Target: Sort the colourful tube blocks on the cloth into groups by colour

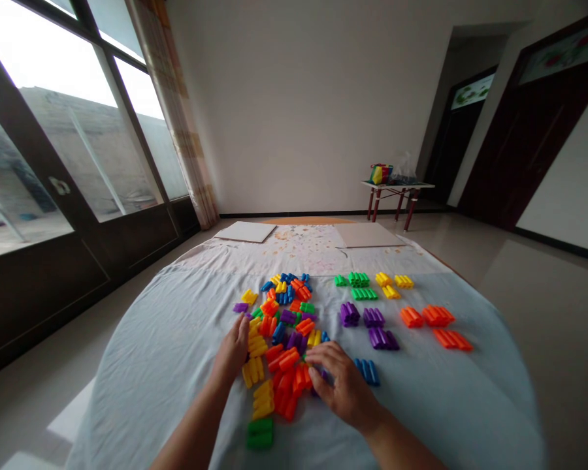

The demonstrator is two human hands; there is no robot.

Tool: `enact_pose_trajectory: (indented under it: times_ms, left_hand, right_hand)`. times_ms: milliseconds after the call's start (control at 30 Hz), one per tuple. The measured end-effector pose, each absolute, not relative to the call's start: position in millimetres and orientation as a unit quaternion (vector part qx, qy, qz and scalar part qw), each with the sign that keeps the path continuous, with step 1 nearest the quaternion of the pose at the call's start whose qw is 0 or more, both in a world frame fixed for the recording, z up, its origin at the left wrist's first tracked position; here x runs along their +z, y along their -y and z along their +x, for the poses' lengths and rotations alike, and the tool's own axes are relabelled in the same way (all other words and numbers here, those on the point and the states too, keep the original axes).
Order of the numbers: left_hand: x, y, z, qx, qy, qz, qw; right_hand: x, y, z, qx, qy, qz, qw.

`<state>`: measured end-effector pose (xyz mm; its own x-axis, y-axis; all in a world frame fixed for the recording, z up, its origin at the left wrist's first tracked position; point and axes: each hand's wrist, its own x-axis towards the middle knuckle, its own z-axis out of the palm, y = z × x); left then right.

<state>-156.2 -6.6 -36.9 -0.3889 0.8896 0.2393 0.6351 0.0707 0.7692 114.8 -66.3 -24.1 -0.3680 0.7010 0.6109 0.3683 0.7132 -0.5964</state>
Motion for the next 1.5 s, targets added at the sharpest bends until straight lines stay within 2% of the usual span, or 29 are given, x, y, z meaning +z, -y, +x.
enact_pose_trajectory:
  times_ms: [333,567,767,967,1133,1333,1500]
  left_hand:
    - [-37,23,-165,0.539,-0.714,0.422,0.145]
    - [-41,30,-160,0.567,-0.692,0.418,0.157]
    - [-37,34,-160,0.566,-0.688,0.424,0.165]
    - [-37,35,-158,0.569,-0.687,0.419,0.170]
    - [-35,34,-159,0.563,-0.690,0.423,0.169]
    - [-43,32,-163,0.562,-0.690,0.426,0.164]
    - [-46,30,-163,0.555,-0.687,0.441,0.162]
  right_hand:
    - [-32,66,113,0.169,0.805,-0.347,0.451]
    - [-30,63,108,0.134,0.832,-0.336,0.421]
    - [-15,49,88,0.148,0.868,-0.351,0.318]
    - [11,29,92,0.195,0.859,-0.372,0.293]
    - [27,13,82,0.196,0.879,-0.392,0.188]
    - [10,11,64,0.140,0.844,-0.425,0.295]
    - [-6,11,62,0.175,0.870,-0.399,0.231]
